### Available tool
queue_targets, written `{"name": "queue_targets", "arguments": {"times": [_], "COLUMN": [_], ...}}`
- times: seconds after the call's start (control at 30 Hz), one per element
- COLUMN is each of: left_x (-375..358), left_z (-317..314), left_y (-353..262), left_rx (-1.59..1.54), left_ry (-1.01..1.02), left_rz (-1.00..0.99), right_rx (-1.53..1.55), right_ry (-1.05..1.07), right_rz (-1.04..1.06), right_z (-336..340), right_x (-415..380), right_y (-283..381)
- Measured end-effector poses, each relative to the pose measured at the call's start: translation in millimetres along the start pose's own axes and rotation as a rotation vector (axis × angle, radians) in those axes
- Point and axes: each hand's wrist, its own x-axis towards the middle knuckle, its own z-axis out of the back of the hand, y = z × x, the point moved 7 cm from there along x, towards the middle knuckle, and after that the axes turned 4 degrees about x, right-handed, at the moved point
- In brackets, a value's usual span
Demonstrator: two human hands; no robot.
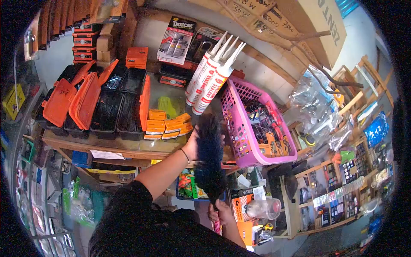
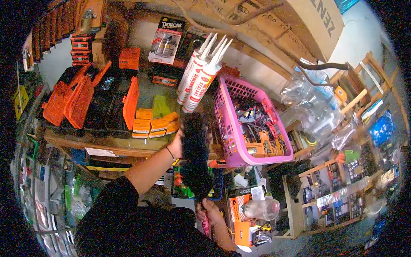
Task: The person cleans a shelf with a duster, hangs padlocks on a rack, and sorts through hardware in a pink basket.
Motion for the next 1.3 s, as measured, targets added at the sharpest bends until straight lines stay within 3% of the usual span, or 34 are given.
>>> {"name": "queue_targets", "arguments": {"times": [0.03, 0.1, 0.17, 0.23, 0.3, 0.37, 0.43, 0.5, 0.57, 0.63, 0.7, 0.77, 0.83, 0.9, 0.97, 1.03, 1.07, 1.1, 1.17, 1.23, 1.27, 1.3], "left_x": [3.3, 1.2, 1.8, 5.4, 13.8, 3.4, 1.6, 4.7, 5.6, 2.4, -1.8, 2.8, 3.3, 3.8, -1.0, 2.5, -3.3, -1.1, 0.8, -2.1, -0.4, -0.1], "left_z": [-8.7, 2.5, 13.3, 0.2, 0.7, 15.7, 15.1, -6.5, -20.8, 4.9, 12.3, -10.0, -14.2, 1.8, -2.1, -9.3, -16.7, -8.5, -1.6, -0.8, -10.0, -20.7], "left_y": [-2.1, -8.3, -11.0, -3.5, -3.1, -12.1, -9.4, 0.0, -0.1, -8.3, -8.9, -1.3, -0.3, -4.5, -4.7, -0.8, -2.7, -1.3, -7.1, -6.6, -5.8, -8.5], "left_rx": [0.007, 0.102, 0.113, 0.0, 0.004, 0.19, 0.168, 0.013, 0.002, 0.259, 0.238, -0.005, 0.016, 0.102, 0.118, 0.054, 0.13, -0.001, 0.096, 0.136, 0.145, 0.149], "left_ry": [0.008, -0.513, -0.488, -0.113, -0.074, -0.556, -0.523, 0.119, 0.122, -0.511, -0.544, -0.027, 0.0, -0.395, -0.422, 0.069, 0.151, 0.024, -0.337, -0.429, -0.163, 0.112], "left_rz": [-0.006, -0.084, -0.118, 0.022, -0.017, -0.15, -0.106, 0.03, 0.015, -0.106, -0.092, 0.017, 0.014, -0.046, -0.017, -0.001, -0.065, -0.009, -0.075, -0.12, -0.154, -0.195], "right_rx": [-0.009, 0.151, 0.075, 0.061, 0.086, 0.091, -0.011, -0.086, -0.076, 0.109, 0.092, -0.015, 0.019, 0.098, -0.102, -0.103, -0.086, -0.069, 0.029, -0.101, -0.126, -0.143], "right_ry": [0.006, -0.128, -0.05, -0.02, 0.105, -0.131, -0.12, 0.014, -0.012, -0.071, -0.041, -0.017, -0.089, -0.078, -0.032, -0.022, -0.045, -0.068, -0.127, -0.098, 0.03, 0.026], "right_rz": [0.005, 0.058, 0.042, -0.089, -0.029, 0.062, 0.042, -0.02, 0.031, 0.107, 0.084, -0.028, 0.078, 0.109, 0.038, -0.004, 0.03, 0.063, 0.099, -0.02, -0.023, -0.014], "right_z": [-0.3, 6.5, 5.3, 1.5, 0.9, 10.2, 5.7, -6.5, -6.5, -9.5, -16.3, -22.6, -10.4, -7.6, -26.6, -31.7, -26.8, -24.1, -32.2, -40.2, -42.2, -37.5], "right_x": [0.5, -0.9, 1.6, -0.3, 3.5, 0.6, 1.2, -0.7, -1.0, -2.1, -2.4, -7.0, -8.9, -6.8, -7.9, -10.5, -10.6, -11.1, -13.4, -15.3, -15.7, -14.3], "right_y": [4.4, 12.9, 10.4, 2.1, 11.3, 17.3, 12.4, 4.7, 14.0, 22.7, 18.6, 11.9, 23.7, 23.1, 15.3, 10.7, 13.7, 16.0, 18.9, 7.7, 4.1, 6.4]}}
